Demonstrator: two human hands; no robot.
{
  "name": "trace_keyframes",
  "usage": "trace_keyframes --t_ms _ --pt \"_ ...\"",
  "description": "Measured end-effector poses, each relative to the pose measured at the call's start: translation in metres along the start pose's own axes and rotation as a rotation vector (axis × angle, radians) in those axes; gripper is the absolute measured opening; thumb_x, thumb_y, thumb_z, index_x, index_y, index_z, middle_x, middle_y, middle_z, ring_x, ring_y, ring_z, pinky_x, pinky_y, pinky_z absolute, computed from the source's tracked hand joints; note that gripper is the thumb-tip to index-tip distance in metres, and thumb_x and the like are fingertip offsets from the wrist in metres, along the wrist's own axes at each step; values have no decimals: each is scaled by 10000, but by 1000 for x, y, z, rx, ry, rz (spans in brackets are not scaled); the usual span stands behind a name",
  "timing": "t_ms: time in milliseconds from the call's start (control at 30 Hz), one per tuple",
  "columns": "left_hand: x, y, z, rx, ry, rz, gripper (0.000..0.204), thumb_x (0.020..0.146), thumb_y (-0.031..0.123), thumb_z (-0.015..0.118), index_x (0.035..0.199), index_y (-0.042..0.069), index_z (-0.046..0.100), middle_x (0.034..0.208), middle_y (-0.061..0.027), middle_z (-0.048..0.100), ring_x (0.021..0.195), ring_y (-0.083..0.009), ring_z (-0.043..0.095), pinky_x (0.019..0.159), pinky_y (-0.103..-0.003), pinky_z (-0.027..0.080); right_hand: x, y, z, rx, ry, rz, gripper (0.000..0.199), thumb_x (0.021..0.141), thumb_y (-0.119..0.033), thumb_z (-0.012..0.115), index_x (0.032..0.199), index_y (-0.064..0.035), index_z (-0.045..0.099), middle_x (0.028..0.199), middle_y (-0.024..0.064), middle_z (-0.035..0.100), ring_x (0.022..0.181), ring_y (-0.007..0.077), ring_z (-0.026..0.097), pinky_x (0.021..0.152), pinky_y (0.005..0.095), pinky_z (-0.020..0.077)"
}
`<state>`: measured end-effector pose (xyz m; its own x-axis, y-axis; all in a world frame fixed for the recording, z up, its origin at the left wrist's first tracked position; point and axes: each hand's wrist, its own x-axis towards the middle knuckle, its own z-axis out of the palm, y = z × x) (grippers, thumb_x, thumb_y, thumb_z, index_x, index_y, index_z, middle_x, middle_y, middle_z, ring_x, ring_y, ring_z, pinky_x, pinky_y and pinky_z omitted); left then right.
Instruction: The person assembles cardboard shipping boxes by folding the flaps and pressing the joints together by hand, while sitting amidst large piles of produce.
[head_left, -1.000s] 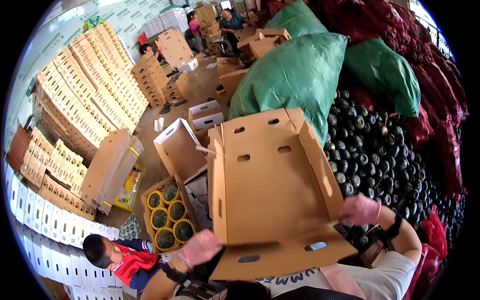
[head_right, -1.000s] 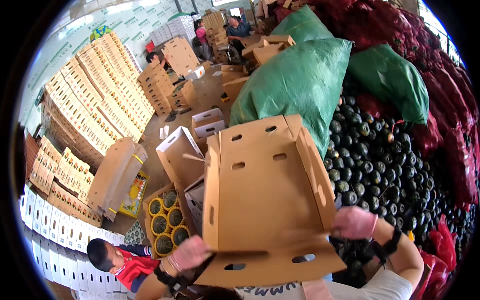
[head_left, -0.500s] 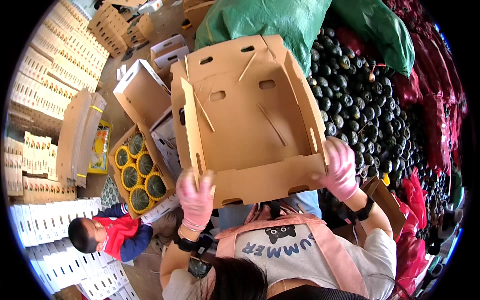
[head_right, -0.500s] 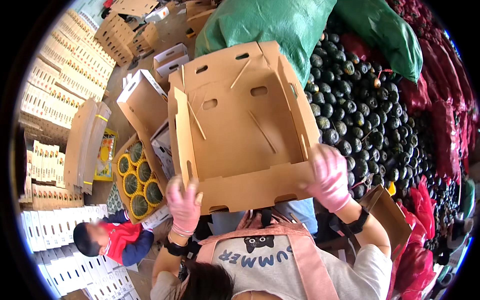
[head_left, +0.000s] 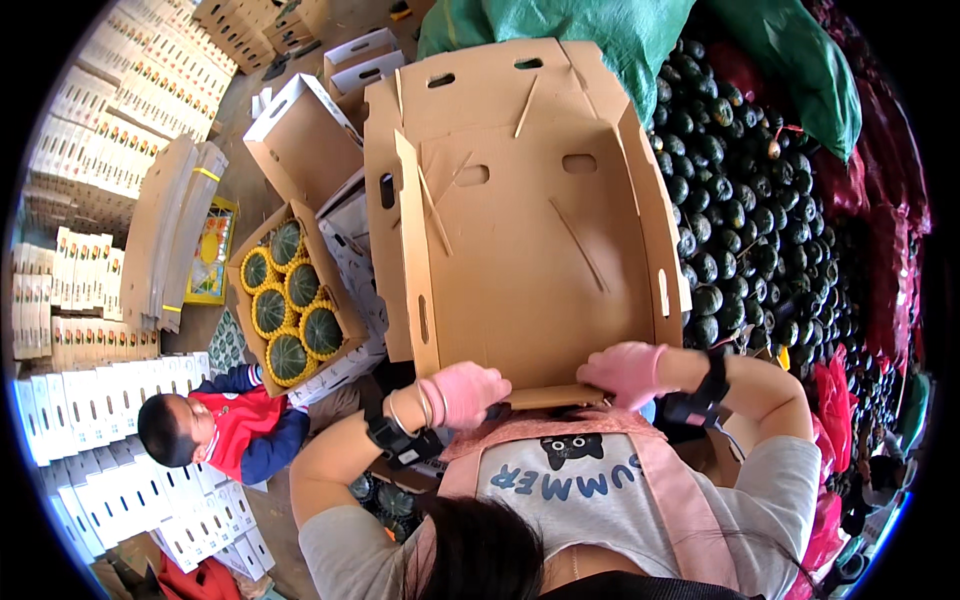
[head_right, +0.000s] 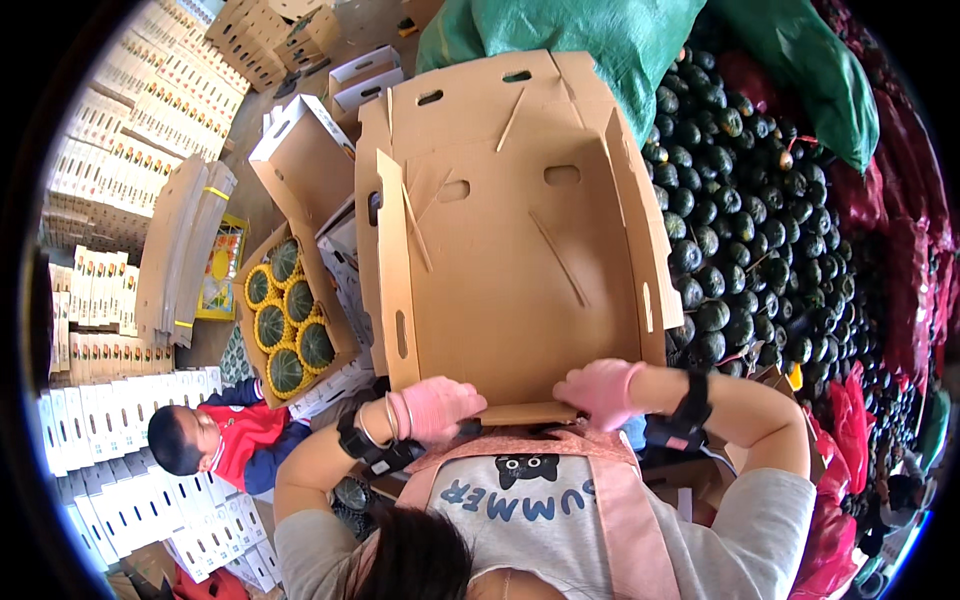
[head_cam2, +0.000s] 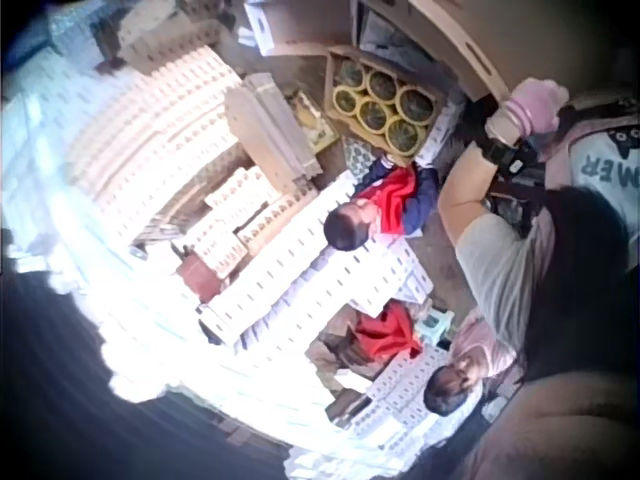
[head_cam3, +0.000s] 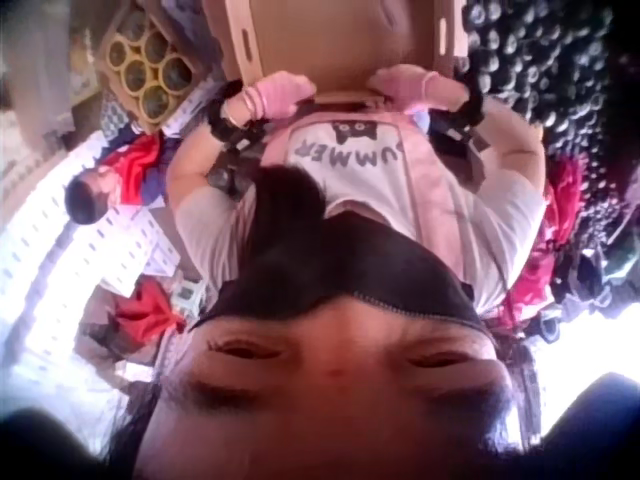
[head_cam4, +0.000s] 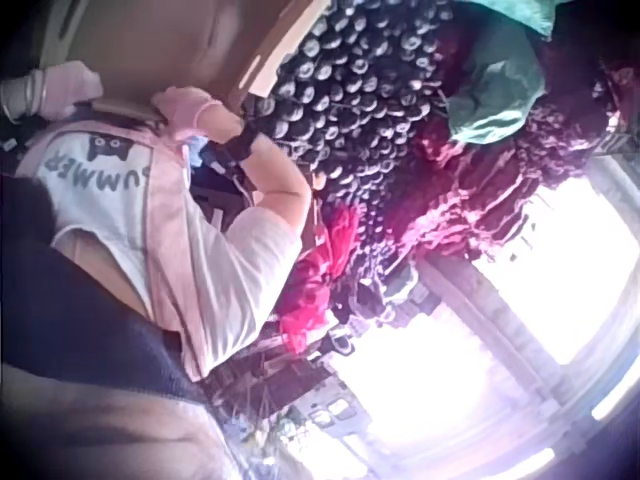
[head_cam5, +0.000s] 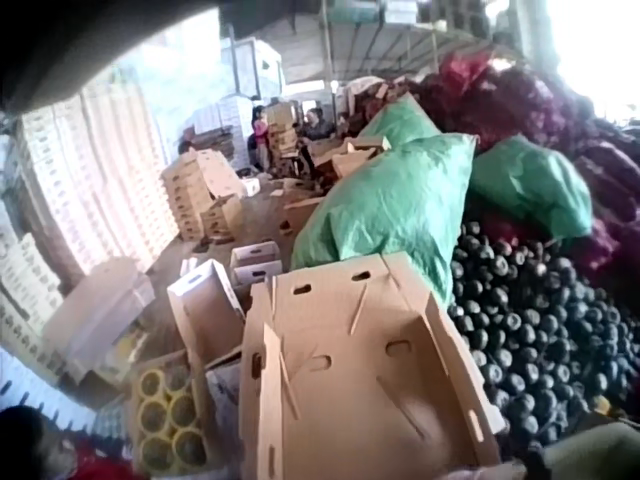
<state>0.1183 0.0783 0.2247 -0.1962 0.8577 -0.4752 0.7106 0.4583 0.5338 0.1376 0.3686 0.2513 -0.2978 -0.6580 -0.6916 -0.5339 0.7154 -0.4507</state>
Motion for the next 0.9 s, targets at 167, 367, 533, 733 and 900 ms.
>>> trace_keyframes --t_ms 167,367,533,733,900 --pt "-24 13 -17 33 280 53 445 842 208 651 1250 49 571 1240 -232 575 1116 -385 594 916 -429 516 0 -20 5 -19 124 -7 414 827 -223 631 1223 -112 587 1055 143 609 1035 337 613 863 433 516" --pt "-82 -24 -91 -387 1499 84 641 983 479 493 1425 21 416 1395 -176 477 1311 -294 447 1098 -423 356 -45 -17 -56 34 322 33 273 801 -281 618 1014 -122 682 768 117 638 793 341 660 735 440 543" --pt "-114 -61 -116 -863 2011 142 556 1023 434 441 1437 65 396 1323 -124 534 1213 -234 517 1066 -427 375 -137 -9 -211 -141 943 -146 203 694 -228 691 699 -32 637 655 134 627 591 241 617 584 372 497" --pt "-116 -127 -68 -920 1636 -193 486 1035 406 421 1373 61 481 1285 -94 578 1112 -219 591 937 -382 502 -162 -12 -378 -197 1173 -191 498 685 -145 828 1127 8 657 987 87 713 894 160 650 793 323 541" --pt "-106 -156 -44 -1501 1186 -45 559 1019 460 405 1425 77 401 1217 -147 602 1043 -256 616 877 -442 526 -84 -35 -265 -677 632 -122 229 732 -270 678 806 -55 645 784 148 658 729 310 641 613 430 516"
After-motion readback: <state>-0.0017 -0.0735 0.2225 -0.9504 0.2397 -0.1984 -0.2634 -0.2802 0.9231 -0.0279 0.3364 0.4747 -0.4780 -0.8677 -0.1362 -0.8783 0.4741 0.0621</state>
